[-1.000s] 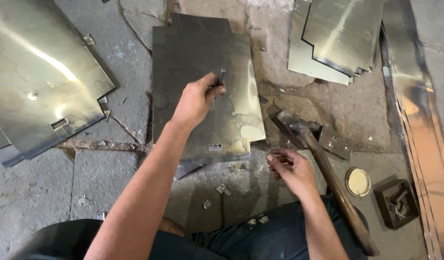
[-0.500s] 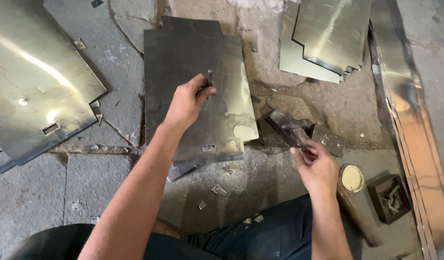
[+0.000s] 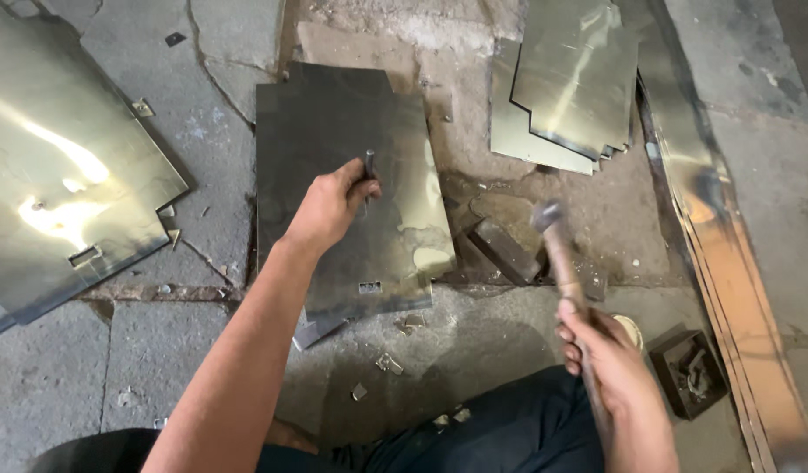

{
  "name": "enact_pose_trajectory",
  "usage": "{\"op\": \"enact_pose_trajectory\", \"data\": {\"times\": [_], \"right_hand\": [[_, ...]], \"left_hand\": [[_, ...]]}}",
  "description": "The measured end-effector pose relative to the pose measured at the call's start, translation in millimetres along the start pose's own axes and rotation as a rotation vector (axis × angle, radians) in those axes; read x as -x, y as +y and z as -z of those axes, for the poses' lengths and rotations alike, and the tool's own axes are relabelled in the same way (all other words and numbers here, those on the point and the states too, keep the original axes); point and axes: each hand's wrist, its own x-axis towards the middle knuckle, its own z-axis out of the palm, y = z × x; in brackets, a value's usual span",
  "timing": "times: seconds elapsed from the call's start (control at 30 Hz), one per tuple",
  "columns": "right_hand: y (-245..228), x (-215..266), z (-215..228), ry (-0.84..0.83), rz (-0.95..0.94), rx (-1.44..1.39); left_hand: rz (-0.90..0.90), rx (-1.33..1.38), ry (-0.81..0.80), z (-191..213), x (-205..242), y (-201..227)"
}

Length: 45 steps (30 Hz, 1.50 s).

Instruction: The person sits on the floor and uses a hammer and a metal punch to create indentations on a rectangular metal sheet. They repeatedly position the punch on the sheet and strike it with the hammer, occasionally adjusting the sheet's position.

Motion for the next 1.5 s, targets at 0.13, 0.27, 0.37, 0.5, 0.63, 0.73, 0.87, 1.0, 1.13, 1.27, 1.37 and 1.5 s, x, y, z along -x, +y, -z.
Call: {"op": "enact_pose_trajectory", "data": {"times": [0.13, 0.27, 0.37, 0.5, 0.63, 0.73, 0.87, 1.0, 1.13, 1.27, 1.37, 1.5], "right_hand": [[-67, 61, -29, -0.152, 0.08, -0.269], [-114, 88, -50, -0.398, 0.34, -0.416], [-110, 92, -82, -0.505, 0.6, -0.496], [-122, 69, -129, -0.384, 0.169, -0.052], [-139, 74, -116, -0.432, 0.093, 0.016], [-141, 86, -95, -0.448, 0.274, -0.282], [-136, 74, -117, -0.454, 0.388, -0.258], [-126, 50, -120, -0.347, 0.039, -0.008], [-109, 40, -88, -0.236, 0.004, -0.047], [-97, 33, -49, -0.08, 0.149, 0.025], [-85, 27, -25, 0.06, 0.14, 0.069], [-39, -3, -2, 0.154, 0.14, 0.091]], "left_hand": [[-0.01, -0.113, -0.022, -10, 6, 7], [-0.009, -0.189, -0.028, -15, 5, 18], [0.046, -0.11, -0.016, -16, 6, 14], [0.02, -0.131, 0.027, -15, 12, 17], [-0.033, -0.129, 0.035, -14, 7, 6], [-0.008, -0.131, 0.05, -20, 17, -3], [0.062, -0.171, 0.019, -14, 11, 9], [0.109, -0.121, 0.022, -14, 14, 4], [0.184, 0.224, 0.115, -14, 15, -23], [-0.233, -0.384, 0.036, -23, 22, -19], [-0.173, -0.44, 0.121, -28, 25, 7], [0.17, 0.032, 0.414, -16, 18, 43]]}}
